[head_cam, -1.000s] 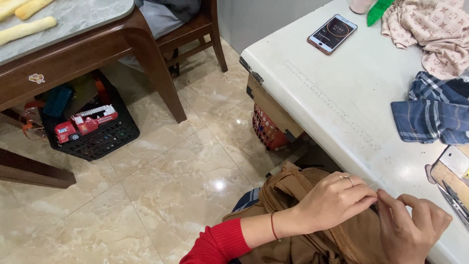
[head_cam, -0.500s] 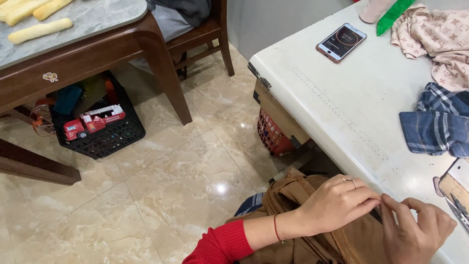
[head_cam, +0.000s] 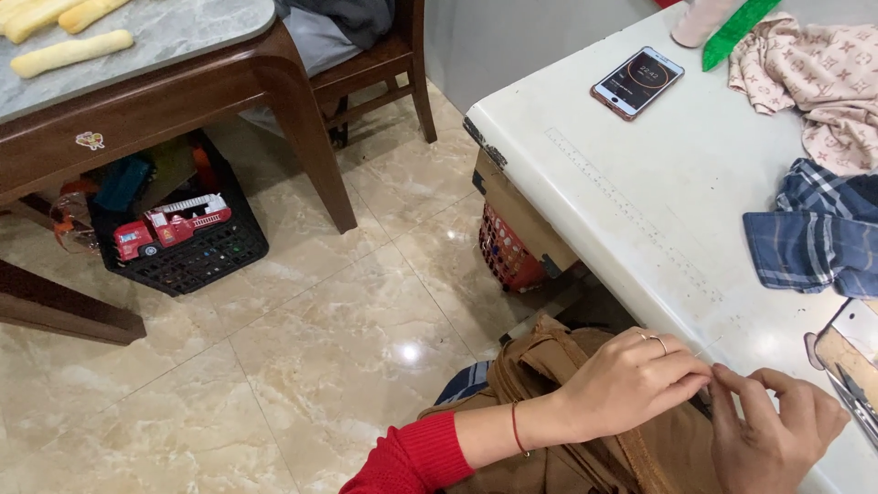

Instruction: A person is performing manual hand-stitching on a brown garment at a sewing workstation.

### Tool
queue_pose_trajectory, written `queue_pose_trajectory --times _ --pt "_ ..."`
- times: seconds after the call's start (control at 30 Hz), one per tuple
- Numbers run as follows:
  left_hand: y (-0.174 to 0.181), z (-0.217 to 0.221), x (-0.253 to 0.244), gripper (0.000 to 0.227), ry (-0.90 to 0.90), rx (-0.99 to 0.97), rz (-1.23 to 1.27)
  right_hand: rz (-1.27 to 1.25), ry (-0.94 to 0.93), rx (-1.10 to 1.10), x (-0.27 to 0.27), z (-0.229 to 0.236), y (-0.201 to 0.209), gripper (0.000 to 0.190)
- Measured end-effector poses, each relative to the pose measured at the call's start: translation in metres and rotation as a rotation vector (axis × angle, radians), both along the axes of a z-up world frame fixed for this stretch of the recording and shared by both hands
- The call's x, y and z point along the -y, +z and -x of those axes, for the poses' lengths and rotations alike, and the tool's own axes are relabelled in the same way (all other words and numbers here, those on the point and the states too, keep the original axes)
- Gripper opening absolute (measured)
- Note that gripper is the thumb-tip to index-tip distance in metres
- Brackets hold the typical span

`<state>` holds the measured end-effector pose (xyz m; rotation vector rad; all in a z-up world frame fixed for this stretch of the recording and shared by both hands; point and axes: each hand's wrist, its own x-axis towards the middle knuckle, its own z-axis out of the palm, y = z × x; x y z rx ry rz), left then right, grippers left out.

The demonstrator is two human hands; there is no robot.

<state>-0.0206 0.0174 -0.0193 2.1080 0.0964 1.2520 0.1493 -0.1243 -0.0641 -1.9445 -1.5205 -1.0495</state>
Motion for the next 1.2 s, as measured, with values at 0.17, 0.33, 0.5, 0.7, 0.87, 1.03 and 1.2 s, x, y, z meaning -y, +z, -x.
queue_pose_trajectory --times 0.17,0.33,0.5,0.7,0.87,1.03,1.2 --pt "0.000 -0.001 -0.001 0.009 -0.006 0.002 0.002 -0.035 0.056 -0.047 -0.003 0.003 0.004 0.019" --pt "0.000 -0.001 -0.003 0.010 0.011 0.012 0.008 -0.013 0.038 -0.042 -0.001 0.003 0.004 0.019" --pt "-0.001 0.001 -0.002 0.009 -0.008 0.000 0.024 -0.023 0.017 -0.038 -0.002 0.000 -0.005 0.019" --pt "0.000 -0.001 -0.004 0.010 -0.001 -0.003 0.009 -0.004 0.014 -0.078 -0.004 0.001 -0.001 0.019" --pt "0.001 -0.003 -0.006 0.007 0.012 -0.002 -0.004 0.005 0.017 -0.108 -0.006 0.003 0.003 0.021" --pt "-0.002 -0.005 -0.006 0.007 -0.004 0.010 0.031 0.004 0.028 -0.108 -0.006 0.002 0.003 0.019" --pt "0.000 -0.004 -0.008 0.008 -0.011 0.009 0.035 0.000 0.029 -0.129 -0.008 0.006 0.005 0.019"
